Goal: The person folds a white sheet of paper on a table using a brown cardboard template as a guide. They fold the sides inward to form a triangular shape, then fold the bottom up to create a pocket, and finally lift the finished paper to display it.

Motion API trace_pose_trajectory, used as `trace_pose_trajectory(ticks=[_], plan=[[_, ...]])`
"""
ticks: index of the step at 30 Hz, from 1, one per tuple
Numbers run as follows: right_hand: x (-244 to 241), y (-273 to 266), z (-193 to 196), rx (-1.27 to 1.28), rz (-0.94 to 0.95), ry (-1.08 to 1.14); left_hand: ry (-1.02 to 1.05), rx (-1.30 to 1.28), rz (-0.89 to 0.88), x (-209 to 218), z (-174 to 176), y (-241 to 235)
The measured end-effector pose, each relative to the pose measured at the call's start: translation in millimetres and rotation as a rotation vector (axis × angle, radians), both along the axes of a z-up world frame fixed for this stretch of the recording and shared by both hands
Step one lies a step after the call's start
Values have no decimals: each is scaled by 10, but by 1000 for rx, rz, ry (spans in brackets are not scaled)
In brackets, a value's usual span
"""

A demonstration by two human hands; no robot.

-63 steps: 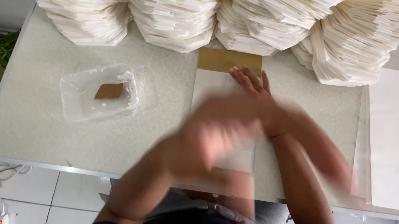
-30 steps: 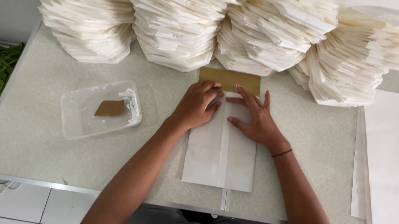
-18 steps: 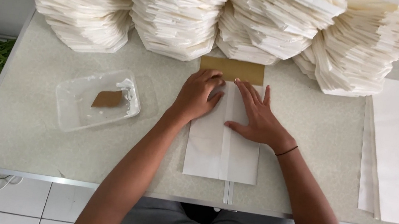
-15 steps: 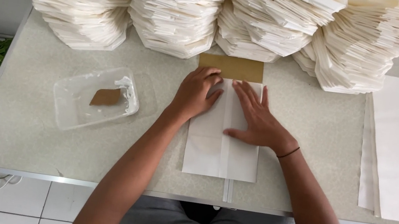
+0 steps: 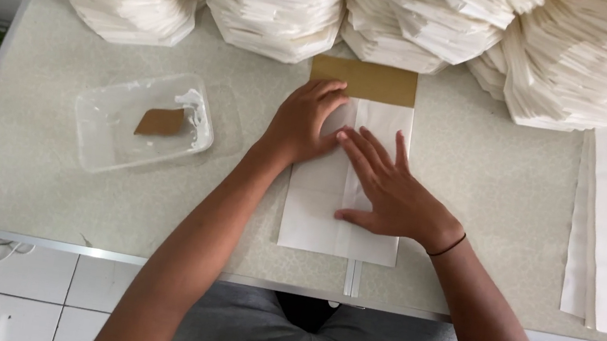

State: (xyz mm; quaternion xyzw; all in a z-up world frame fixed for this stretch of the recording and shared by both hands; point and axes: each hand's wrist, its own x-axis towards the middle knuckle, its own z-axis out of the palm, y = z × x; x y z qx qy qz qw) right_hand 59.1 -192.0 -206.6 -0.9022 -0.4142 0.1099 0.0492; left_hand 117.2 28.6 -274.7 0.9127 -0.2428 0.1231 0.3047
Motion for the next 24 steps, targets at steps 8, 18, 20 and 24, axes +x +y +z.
trace_pose_trajectory(ticks=[8, 18, 20, 24], plan=[[-141, 15, -45, -135, 24, -3, -42, 7, 10, -17, 11, -14], [-185, 91, 375, -22, -18, 357, 33, 13, 11, -6, -5, 5], [-137, 4, 361, 4, -46, 332, 31, -15, 2, -38, 27, 4], [-61, -178, 358, -14, -105, 313, 35, -36, 1, -30, 68, -8]])
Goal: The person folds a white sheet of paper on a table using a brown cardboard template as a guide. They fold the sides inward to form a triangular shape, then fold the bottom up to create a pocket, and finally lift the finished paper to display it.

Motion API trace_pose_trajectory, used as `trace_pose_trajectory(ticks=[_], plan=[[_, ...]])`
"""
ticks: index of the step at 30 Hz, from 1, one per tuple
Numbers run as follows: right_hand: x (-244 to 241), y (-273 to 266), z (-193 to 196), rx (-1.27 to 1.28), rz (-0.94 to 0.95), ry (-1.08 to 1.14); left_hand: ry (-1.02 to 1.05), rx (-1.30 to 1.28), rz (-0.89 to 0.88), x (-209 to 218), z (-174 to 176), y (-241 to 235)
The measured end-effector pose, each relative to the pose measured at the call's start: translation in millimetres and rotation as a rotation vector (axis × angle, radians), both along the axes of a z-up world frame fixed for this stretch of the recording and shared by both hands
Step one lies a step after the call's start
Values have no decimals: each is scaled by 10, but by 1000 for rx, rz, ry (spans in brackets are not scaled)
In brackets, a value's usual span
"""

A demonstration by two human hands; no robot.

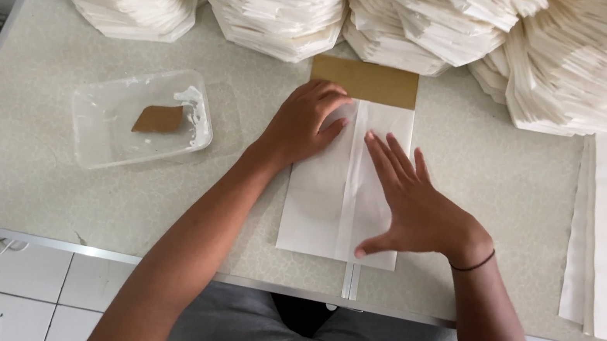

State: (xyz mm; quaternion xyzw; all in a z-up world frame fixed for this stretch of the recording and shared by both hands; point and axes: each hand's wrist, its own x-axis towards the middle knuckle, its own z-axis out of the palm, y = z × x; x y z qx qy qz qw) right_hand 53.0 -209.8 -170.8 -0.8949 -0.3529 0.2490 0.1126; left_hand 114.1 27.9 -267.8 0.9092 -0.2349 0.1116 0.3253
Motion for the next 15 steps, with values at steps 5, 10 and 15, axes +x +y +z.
trace_pose_trajectory(ticks=[5, 10, 15], plan=[[-154, 50, 265, 0, 33, 84, -47, 11, 2, 21, -95, 5], [-424, 63, 320, -99, 73, 92, -100, 8, 5, 89, -179, 29], [-790, -166, -148, 198, 166, -467, -87, -79, -9, 20, -86, 8]])
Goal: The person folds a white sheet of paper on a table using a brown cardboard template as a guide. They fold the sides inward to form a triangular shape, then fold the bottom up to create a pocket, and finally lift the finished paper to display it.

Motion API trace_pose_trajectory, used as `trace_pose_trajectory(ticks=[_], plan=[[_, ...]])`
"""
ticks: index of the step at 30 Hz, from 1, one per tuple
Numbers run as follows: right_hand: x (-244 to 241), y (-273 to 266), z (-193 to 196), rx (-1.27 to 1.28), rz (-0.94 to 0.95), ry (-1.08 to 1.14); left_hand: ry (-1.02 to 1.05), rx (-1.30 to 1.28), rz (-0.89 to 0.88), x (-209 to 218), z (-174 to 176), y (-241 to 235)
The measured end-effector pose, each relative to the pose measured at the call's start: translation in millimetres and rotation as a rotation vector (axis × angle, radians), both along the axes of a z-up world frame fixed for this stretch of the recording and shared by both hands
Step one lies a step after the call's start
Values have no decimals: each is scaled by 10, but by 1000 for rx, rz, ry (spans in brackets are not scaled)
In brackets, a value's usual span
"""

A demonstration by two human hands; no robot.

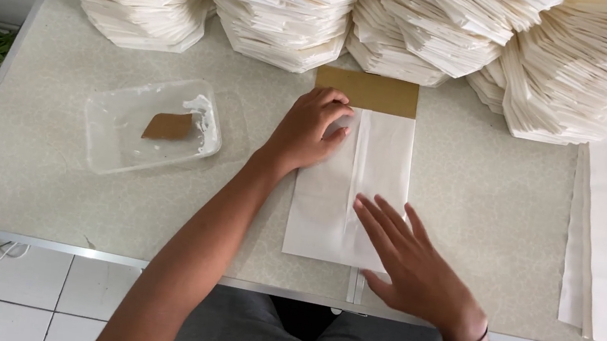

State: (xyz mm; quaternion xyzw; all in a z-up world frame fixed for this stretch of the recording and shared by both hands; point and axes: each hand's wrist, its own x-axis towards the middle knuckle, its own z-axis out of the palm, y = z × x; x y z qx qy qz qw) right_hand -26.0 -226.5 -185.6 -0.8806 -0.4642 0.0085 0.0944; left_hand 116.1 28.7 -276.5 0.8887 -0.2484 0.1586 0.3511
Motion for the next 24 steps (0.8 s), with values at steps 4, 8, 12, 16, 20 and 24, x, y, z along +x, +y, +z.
trace_pose_trajectory(ticks=[4, 8, 12, 16, 20, 24], plan=[[-113, 9, -189, 126, -49, -116, -40, -1, -21, 12, -46, 11], [-161, 45, -365, 210, -95, -433, -25, 10, -24, 26, -41, 13], [-215, 87, -383, 94, -196, -453, 3, 12, -34, 14, -36, 18], [-198, 162, -407, 50, -338, -329, -14, 74, -16, 49, -74, 31], [-180, 223, -345, 20, -442, -221, -21, 71, -24, 43, -80, 45], [-138, 256, -324, 44, -470, -144, 1, 66, -14, 63, -153, 28]])
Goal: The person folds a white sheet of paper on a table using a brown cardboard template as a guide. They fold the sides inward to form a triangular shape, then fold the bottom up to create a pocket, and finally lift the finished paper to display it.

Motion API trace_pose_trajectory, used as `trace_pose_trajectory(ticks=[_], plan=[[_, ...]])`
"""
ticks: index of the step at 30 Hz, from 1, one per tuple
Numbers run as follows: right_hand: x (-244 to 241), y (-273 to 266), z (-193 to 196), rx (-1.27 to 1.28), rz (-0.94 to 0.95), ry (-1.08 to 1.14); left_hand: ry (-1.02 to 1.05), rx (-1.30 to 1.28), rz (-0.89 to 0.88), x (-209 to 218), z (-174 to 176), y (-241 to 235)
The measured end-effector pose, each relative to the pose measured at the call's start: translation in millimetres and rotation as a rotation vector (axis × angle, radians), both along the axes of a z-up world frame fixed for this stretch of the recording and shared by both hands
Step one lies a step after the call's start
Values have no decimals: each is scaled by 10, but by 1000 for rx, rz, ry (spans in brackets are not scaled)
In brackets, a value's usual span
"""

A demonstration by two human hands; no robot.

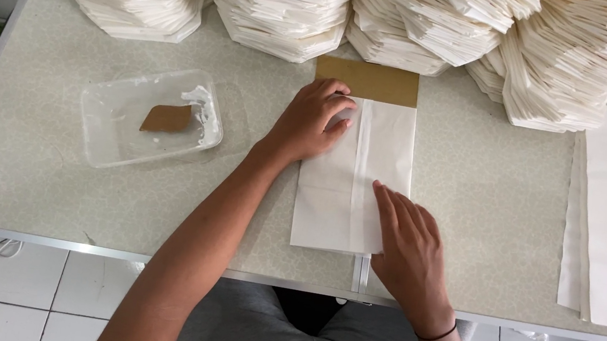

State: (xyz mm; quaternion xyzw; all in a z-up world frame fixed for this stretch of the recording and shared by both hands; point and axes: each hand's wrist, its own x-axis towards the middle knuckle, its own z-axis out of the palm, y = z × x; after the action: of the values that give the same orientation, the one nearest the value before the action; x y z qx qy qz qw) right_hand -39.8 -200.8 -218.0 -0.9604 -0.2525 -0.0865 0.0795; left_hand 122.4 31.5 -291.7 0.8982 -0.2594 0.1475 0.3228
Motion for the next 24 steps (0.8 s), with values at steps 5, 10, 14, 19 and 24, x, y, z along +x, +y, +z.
trace_pose_trajectory(ticks=[5, 10, 14, 19, 24], plan=[[29, 65, 296, -5, -101, 217, 47, -45, -29, -32, 58, 26], [163, 138, 401, 29, -185, 339, 111, -117, -100, -105, 237, 62], [297, 190, 434, 53, -248, 403, 225, -258, -205, -176, 492, 133], [456, 327, 627, -42, -318, 529, 379, -397, -366, -165, 552, 249], [655, 413, 687, -82, -382, 576, 577, -372, -476, -323, 851, 369]])
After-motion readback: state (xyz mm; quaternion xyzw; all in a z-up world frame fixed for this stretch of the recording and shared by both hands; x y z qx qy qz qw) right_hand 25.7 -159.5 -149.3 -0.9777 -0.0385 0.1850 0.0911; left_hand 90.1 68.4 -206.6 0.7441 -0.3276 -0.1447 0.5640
